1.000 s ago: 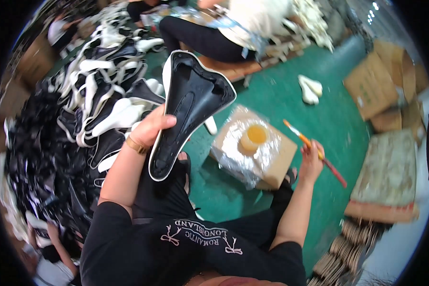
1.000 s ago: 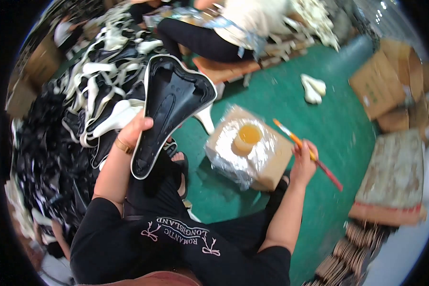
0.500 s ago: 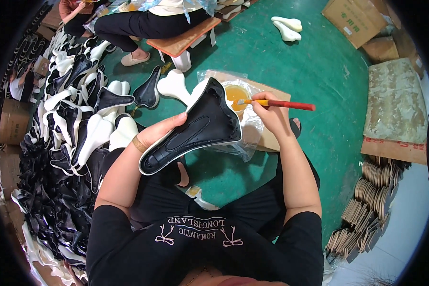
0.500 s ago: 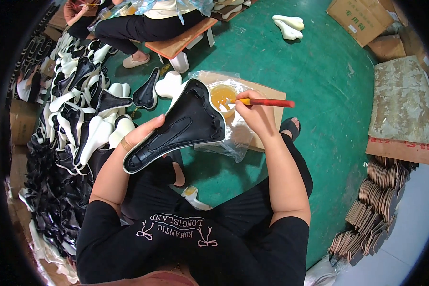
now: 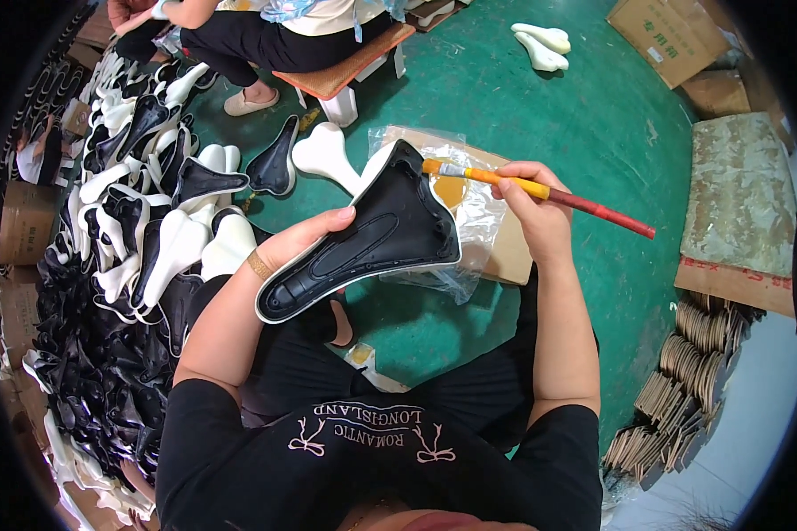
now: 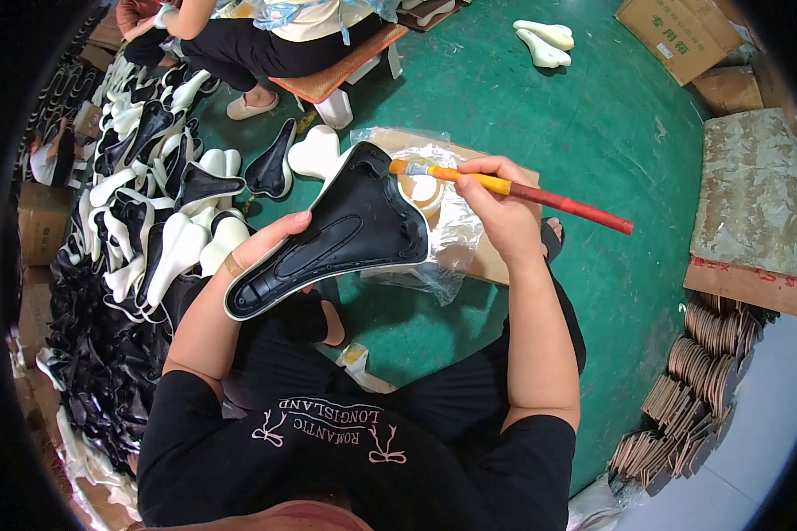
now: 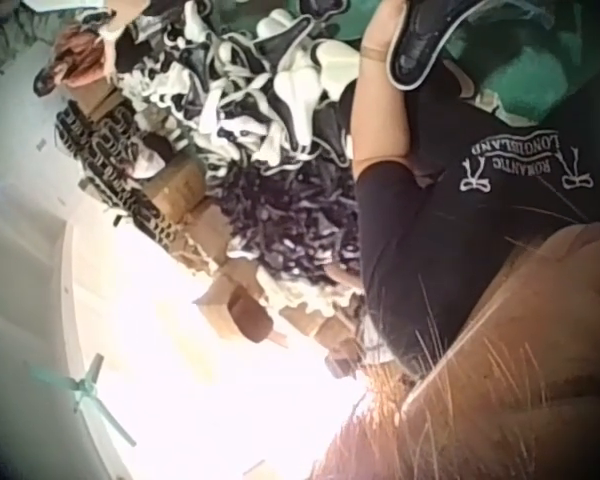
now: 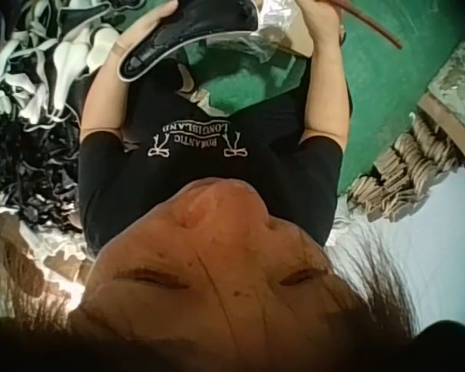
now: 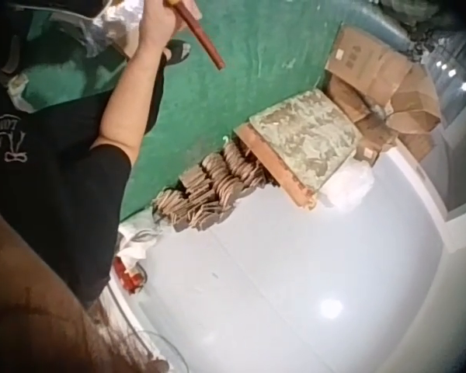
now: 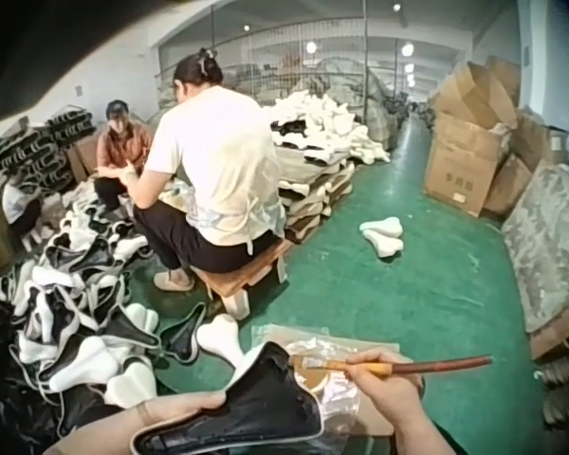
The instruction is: Applying adhesive to the edges of bicycle seat components using a brush.
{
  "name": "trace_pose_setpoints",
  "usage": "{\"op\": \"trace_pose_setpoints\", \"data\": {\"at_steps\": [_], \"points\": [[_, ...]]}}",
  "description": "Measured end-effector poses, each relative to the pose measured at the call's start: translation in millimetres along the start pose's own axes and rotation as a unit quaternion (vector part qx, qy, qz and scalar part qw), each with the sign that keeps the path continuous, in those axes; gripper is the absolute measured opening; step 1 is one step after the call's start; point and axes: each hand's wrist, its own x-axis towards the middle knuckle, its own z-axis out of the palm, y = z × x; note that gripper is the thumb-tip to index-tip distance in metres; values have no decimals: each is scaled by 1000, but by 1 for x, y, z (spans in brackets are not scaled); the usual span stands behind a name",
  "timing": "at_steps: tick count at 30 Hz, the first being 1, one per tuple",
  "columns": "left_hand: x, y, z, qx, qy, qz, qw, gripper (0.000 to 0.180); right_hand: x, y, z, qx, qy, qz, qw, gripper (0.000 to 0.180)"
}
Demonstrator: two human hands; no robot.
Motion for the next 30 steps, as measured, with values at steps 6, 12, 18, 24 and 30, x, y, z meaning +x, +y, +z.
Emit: {"op": "trace_pose_setpoints", "data": {"at_steps": [6,12,18,24,30], "points": [[3,-3,-5,-16,-17,1,1000,60,1,-5,0,-118,-44,-122,984,10],[-2,3,-4,7,-22,-5,1000,59,0,-15,-3,-164,-88,-199,962,12],[-6,3,1,-44,9,5,999,58,-1,-20,-12,-186,-115,-175,960,11],[-8,6,9,119,-44,138,982,74,-1,-21,-16,-198,-113,-165,960,10],[0,1,11,280,-26,236,930,88,-3,-22,-14,-202,-92,-126,967,8]]}}
